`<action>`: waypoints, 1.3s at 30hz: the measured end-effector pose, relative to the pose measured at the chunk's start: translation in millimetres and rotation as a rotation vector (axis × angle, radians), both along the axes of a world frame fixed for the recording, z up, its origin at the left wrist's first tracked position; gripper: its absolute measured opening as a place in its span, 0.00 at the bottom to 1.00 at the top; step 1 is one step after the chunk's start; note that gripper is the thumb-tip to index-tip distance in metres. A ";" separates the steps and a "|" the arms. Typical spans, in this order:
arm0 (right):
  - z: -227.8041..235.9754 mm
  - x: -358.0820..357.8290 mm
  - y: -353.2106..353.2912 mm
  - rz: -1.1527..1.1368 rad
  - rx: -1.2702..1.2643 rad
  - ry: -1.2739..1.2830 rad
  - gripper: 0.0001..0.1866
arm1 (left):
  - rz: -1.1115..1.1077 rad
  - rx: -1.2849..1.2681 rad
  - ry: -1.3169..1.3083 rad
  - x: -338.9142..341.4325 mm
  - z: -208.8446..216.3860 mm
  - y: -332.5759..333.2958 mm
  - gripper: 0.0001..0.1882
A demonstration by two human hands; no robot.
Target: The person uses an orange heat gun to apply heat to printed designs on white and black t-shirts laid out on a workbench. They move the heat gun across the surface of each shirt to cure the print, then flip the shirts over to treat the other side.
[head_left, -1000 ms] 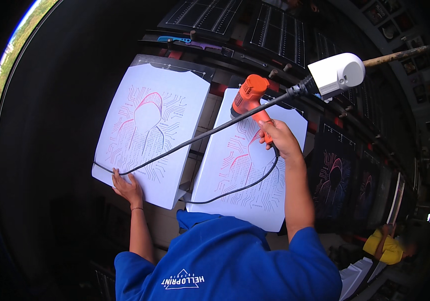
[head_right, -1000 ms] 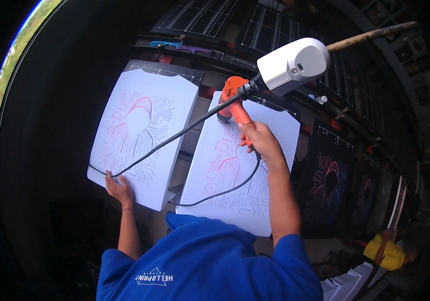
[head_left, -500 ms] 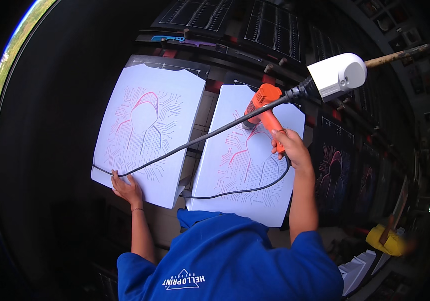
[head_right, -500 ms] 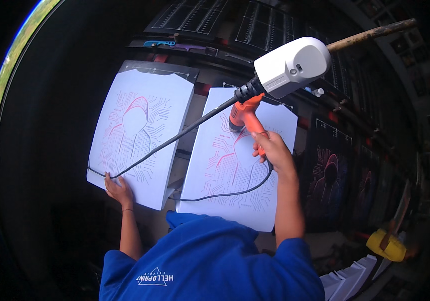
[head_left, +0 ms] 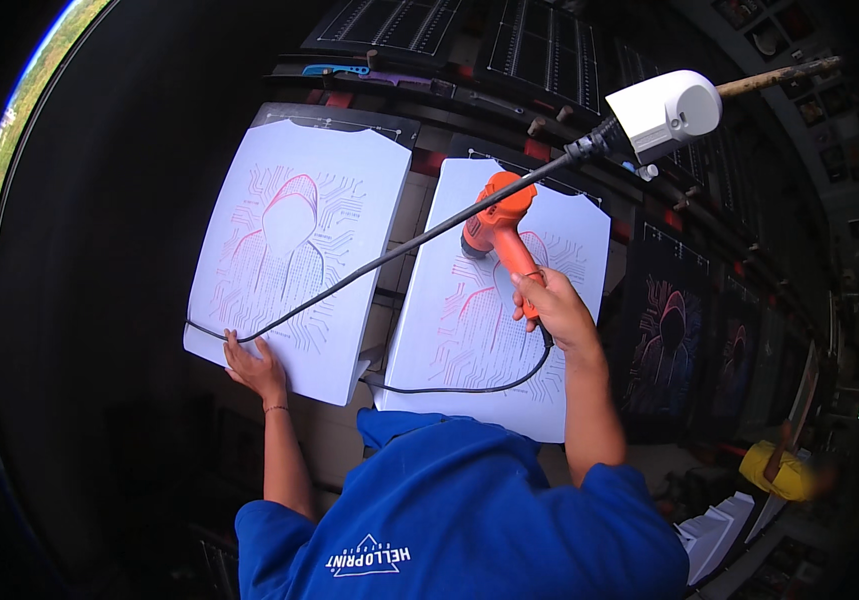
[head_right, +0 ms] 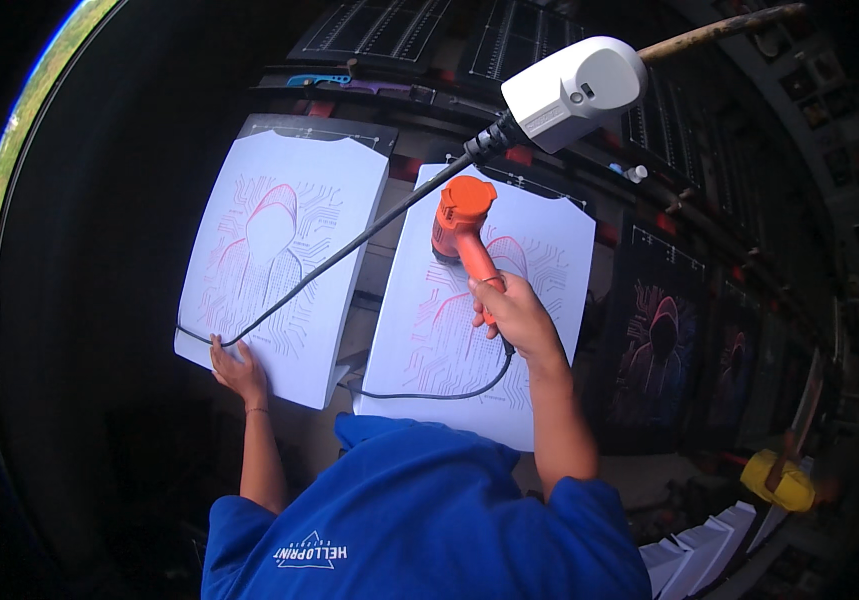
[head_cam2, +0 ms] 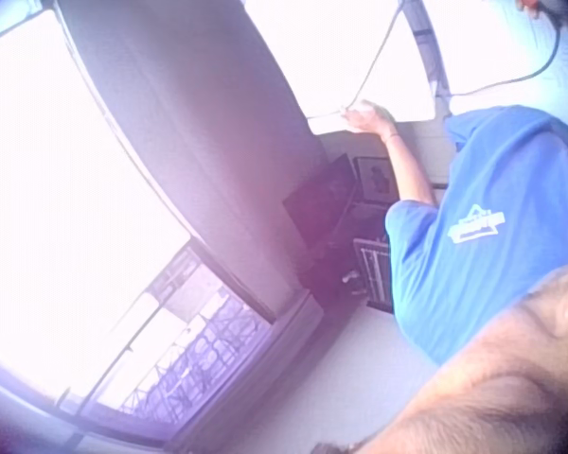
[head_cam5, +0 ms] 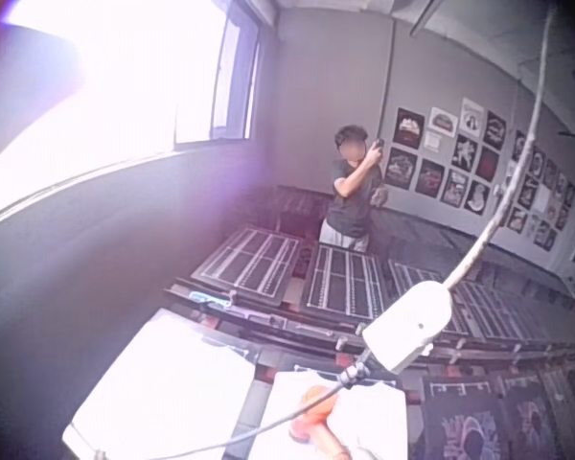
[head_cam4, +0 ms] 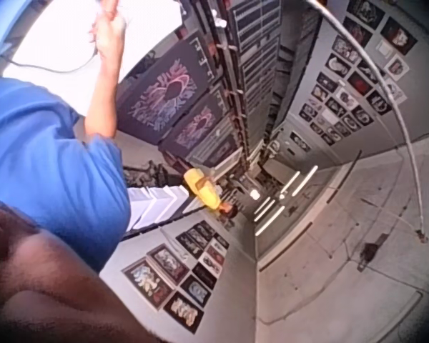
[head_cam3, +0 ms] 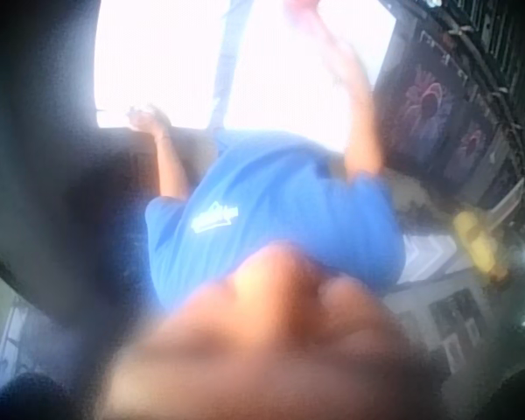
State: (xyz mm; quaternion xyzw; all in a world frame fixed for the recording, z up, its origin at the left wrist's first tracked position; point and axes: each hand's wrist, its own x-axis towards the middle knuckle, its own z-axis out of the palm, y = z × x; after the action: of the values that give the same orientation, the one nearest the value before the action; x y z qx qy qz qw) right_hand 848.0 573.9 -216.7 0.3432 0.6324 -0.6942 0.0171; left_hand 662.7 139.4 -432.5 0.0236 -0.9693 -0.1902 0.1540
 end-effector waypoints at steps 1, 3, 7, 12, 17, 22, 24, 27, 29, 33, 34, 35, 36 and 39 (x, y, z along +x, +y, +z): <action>-3.0 -2.7 -2.8 0.036 0.016 -0.006 0.17 | -0.001 -0.001 0.003 0.1 -0.7 0.4 0.28; -5.0 -5.1 -4.3 0.080 0.009 -0.018 0.17 | -0.001 -0.004 0.012 0.7 -2.1 -1.3 0.28; -1.6 -3.7 -16.2 0.124 0.023 -0.025 0.17 | -0.009 0.000 0.022 0.7 -2.1 -0.5 0.28; 1.1 2.2 -17.3 0.146 0.007 -0.079 0.17 | 0.003 0.015 0.028 0.5 -3.8 -0.6 0.28; -0.3 11.5 -17.0 0.111 0.041 -0.072 0.17 | 0.003 0.020 0.019 1.3 -2.0 -1.2 0.28; -0.7 28.5 -18.8 0.026 0.090 -0.087 0.17 | 0.006 0.006 -0.001 0.5 -3.2 -2.9 0.28; 0.1 39.4 -12.7 -0.022 0.056 -0.093 0.18 | -0.004 -0.005 -0.004 -1.5 -4.9 -0.4 0.29; -1.6 48.5 -19.0 -0.030 0.058 -0.105 0.18 | -0.011 -0.018 -0.037 0.9 0.0 0.7 0.29; 5.0 48.2 -34.2 -0.035 0.115 -0.096 0.19 | 0.012 -0.060 -0.037 1.4 -4.7 -3.4 0.30; 6.9 49.2 -37.7 -0.036 -0.003 -0.072 0.21 | -0.026 -0.073 0.002 2.0 -4.3 -2.4 0.30; 5.3 50.2 -39.4 -0.044 -0.019 -0.071 0.22 | -0.032 -0.081 -0.008 2.8 -3.7 0.3 0.30; 2.2 48.2 -45.7 -0.058 0.023 -0.046 0.20 | -0.024 -0.101 -0.016 3.1 0.4 -3.6 0.30; -0.5 46.8 -52.6 -0.071 0.065 -0.021 0.19 | -0.036 -0.090 -0.009 2.5 0.0 -4.9 0.29; 6.6 45.9 -55.3 -0.039 0.025 -0.012 0.15 | -0.052 -0.058 0.038 -0.4 -7.1 -6.0 0.27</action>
State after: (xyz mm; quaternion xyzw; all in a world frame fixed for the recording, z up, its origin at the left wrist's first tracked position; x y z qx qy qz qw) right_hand 893.9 518.5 -210.2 0.3599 0.6343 -0.6842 0.0031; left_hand 662.3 133.3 -439.6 -0.0100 -0.9716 -0.1662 0.1679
